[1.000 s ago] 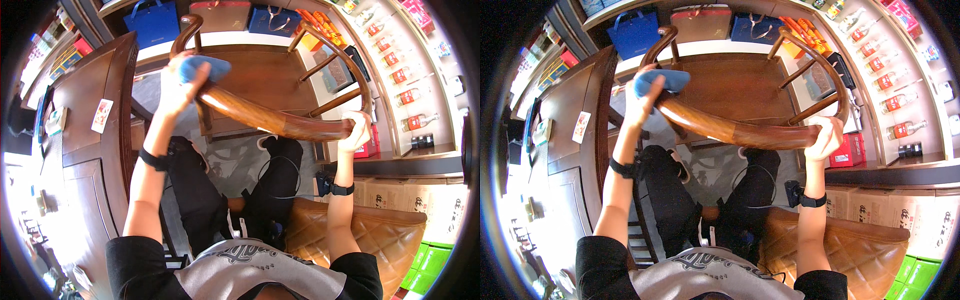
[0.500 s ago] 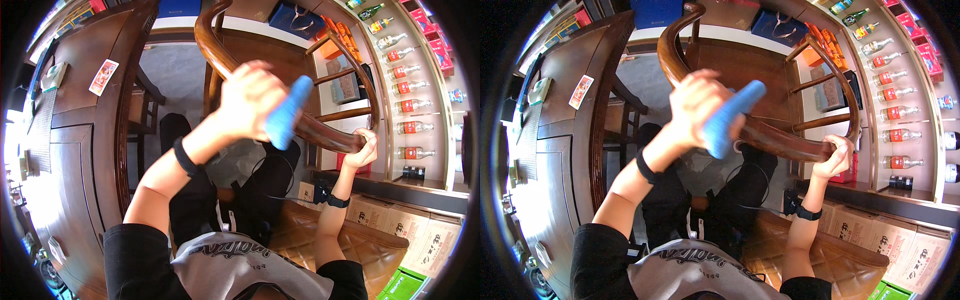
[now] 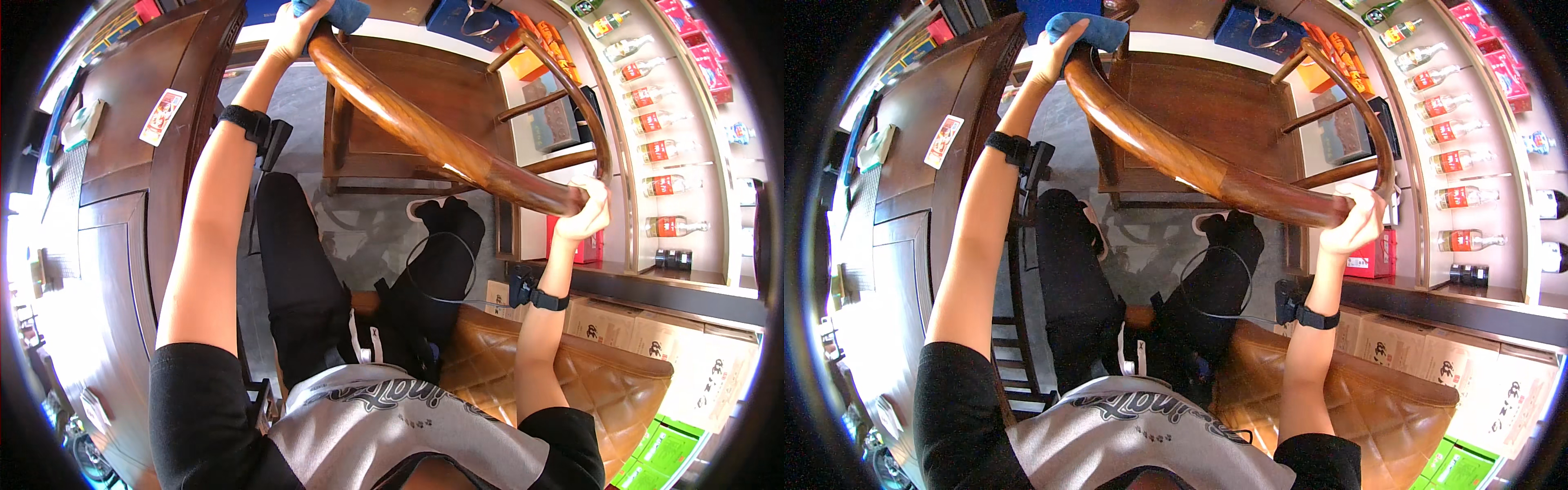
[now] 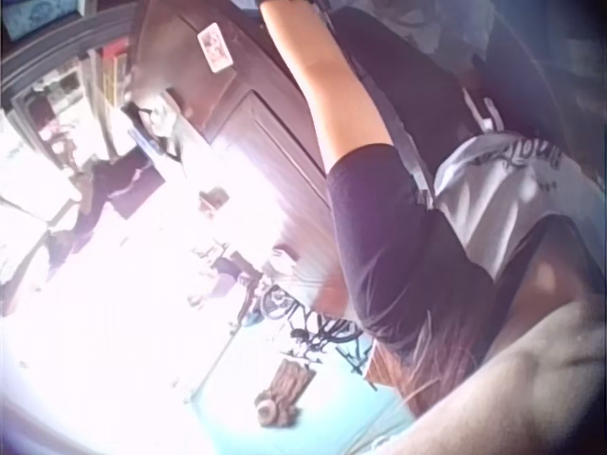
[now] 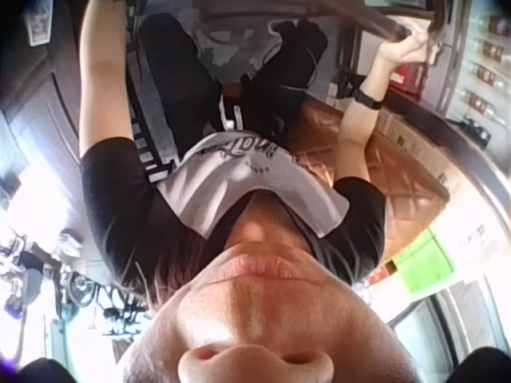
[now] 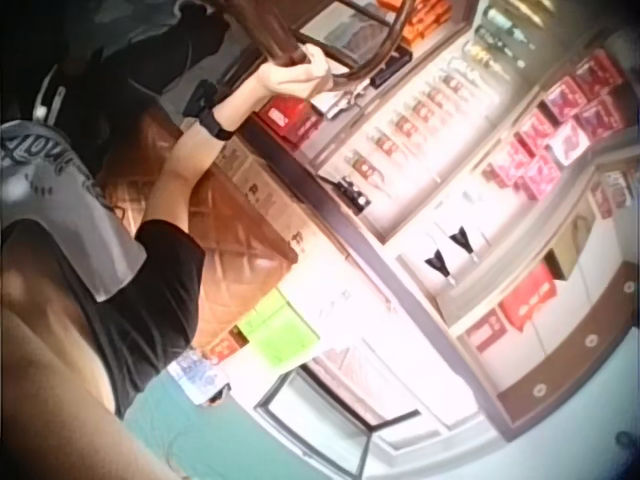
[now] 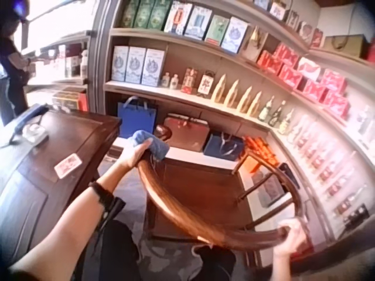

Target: Wiping a wooden chair with a blue cloth.

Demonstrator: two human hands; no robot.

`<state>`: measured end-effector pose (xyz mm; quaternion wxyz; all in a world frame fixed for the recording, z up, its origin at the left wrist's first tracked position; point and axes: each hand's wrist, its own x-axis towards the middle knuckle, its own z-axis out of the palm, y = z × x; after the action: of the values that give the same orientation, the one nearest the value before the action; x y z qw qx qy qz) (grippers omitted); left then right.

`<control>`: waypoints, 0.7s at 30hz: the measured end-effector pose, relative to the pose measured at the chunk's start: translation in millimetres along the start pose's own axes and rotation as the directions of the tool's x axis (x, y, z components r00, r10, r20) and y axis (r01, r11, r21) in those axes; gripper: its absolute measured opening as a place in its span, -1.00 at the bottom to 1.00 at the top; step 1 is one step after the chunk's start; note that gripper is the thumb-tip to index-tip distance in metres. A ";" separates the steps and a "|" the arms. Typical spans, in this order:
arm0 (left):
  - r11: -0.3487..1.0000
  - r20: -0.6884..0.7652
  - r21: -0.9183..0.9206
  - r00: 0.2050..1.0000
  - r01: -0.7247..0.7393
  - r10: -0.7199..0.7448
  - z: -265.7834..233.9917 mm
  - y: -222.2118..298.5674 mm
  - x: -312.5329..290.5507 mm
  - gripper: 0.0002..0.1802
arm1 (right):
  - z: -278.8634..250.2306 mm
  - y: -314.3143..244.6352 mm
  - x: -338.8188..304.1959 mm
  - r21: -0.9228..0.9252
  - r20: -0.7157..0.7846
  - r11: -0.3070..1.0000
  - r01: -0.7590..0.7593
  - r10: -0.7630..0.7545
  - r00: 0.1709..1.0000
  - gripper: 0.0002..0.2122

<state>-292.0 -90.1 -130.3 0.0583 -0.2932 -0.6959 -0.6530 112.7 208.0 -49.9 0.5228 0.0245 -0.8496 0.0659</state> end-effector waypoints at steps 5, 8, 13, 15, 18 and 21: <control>0.995 0.117 0.096 0.993 0.001 -0.012 30.1 78.9 -43.7 -0.46 | -9.6 13.5 -6.3 -0.042 0.015 0.999 -0.012 0.013 1.000 -0.86; 0.911 0.169 0.401 0.985 -0.092 0.025 53.6 140.7 -92.7 -0.40 | -2.1 5.0 -4.6 -0.092 -0.065 0.992 -0.092 0.086 0.994 -0.80; 0.695 0.307 0.521 0.869 -0.495 0.388 133.4 216.9 -148.6 -0.53 | -2.0 6.3 -0.8 -0.018 -0.069 0.990 -0.143 0.142 0.988 -0.75; 0.672 0.344 0.499 0.837 -0.547 0.426 164.2 236.7 -161.3 -0.59 | 2.9 1.1 -2.6 0.076 -0.071 0.955 -0.285 0.291 0.954 -0.71; 0.647 0.329 0.484 0.807 -0.590 0.490 209.7 247.3 -172.5 -0.77 | 4.4 7.2 -0.6 -0.112 -0.040 0.991 -0.075 0.071 0.997 -0.72; 0.504 0.289 0.587 0.746 -0.633 0.600 237.3 255.0 -178.9 -0.82 | 7.2 18.0 -10.0 -0.125 -0.092 0.984 -0.130 0.119 0.989 -0.89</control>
<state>50.1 67.9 -23.6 0.3685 -0.4968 -0.7279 -0.2959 108.9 224.6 -63.6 0.5534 -0.0655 -0.8292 0.0437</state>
